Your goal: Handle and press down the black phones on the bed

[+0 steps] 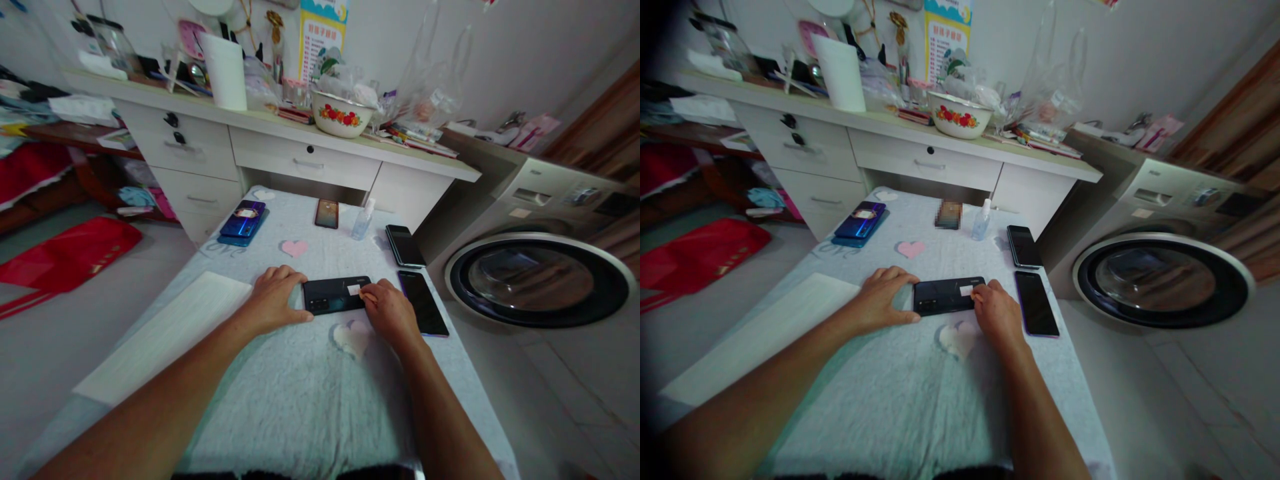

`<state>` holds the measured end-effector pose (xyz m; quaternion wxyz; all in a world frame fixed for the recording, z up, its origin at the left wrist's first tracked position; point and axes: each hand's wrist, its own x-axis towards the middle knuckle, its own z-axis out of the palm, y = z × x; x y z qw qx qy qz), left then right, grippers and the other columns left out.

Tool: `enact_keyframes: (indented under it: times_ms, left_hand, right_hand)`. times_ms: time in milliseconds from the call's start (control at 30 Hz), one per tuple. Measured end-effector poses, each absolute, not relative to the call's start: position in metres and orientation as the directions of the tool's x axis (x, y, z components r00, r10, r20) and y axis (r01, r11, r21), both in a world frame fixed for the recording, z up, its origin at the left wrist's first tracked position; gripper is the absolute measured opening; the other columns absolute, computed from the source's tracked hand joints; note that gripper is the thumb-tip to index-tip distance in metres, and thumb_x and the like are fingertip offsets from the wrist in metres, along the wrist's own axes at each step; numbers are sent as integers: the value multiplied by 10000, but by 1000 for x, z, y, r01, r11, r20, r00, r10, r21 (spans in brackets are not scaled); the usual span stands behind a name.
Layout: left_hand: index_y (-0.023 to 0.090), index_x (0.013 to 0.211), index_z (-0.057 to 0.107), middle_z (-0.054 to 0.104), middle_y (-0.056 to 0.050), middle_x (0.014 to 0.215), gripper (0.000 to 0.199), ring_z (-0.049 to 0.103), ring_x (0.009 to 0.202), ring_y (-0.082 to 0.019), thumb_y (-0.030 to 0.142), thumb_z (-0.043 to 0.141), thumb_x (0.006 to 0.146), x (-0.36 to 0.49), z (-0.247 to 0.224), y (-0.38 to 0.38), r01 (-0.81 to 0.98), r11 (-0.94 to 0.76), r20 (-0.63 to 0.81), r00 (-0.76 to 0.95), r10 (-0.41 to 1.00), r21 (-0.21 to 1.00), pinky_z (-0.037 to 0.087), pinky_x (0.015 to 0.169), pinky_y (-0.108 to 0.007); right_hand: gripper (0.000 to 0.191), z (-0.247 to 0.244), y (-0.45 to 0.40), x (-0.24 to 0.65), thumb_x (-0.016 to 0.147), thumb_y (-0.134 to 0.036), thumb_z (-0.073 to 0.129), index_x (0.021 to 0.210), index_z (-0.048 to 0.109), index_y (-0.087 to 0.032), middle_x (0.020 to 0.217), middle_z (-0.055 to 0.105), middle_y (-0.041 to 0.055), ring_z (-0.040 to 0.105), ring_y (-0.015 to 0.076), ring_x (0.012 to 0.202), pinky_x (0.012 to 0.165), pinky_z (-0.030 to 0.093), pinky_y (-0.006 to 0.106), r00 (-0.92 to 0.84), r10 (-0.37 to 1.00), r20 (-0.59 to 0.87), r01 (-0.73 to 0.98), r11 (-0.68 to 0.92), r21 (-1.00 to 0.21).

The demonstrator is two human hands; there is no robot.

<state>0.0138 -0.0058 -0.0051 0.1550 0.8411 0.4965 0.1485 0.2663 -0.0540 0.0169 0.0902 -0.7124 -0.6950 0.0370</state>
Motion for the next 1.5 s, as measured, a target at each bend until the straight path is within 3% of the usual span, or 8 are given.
enact_keyframes:
  times_ms: [367, 733, 933, 1500]
  left_hand:
    - [251, 1177, 568, 552, -70, 1154, 686, 475, 1064, -301, 586, 721, 598, 14, -3, -8, 795, -457, 84, 464, 882, 399, 382, 898, -392]
    - [244, 1149, 562, 557, -74, 1145, 738, 479, 1057, -313, 654, 718, 556, 16, -7, -8, 795, -480, 114, 474, 873, 370, 380, 887, -400]
    - [240, 1212, 509, 537, -78, 1171, 787, 477, 1060, -310, 599, 744, 553, 18, -8, -9, 791, -489, 143, 472, 870, 368, 377, 889, -396]
    - [225, 1119, 557, 565, -69, 1126, 642, 505, 1018, -283, 568, 732, 605, 19, -3, -8, 742, -528, 150, 517, 843, 413, 387, 871, -380]
  right_hand:
    - [240, 12, -50, 266, 938, -287, 448, 994, 680, -265, 982, 587, 25, 557, 131, 750, 586, 284, 262, 131, 986, 102, 985, -118, -122]
    - [277, 10, -50, 240, 961, -277, 415, 1087, 661, -266, 1025, 585, 27, 572, 127, 807, 668, 373, 228, -110, 989, 103, 975, 127, -183]
    - [295, 11, -52, 230, 970, -306, 407, 1113, 664, -284, 1021, 592, 28, 569, 131, 795, 671, 379, 229, -217, 971, 100, 952, 234, -200]
    - [328, 14, -43, 260, 985, -320, 365, 1110, 666, -289, 981, 573, 40, 571, 138, 813, 644, 338, 242, 86, 990, 109, 981, -65, -182]
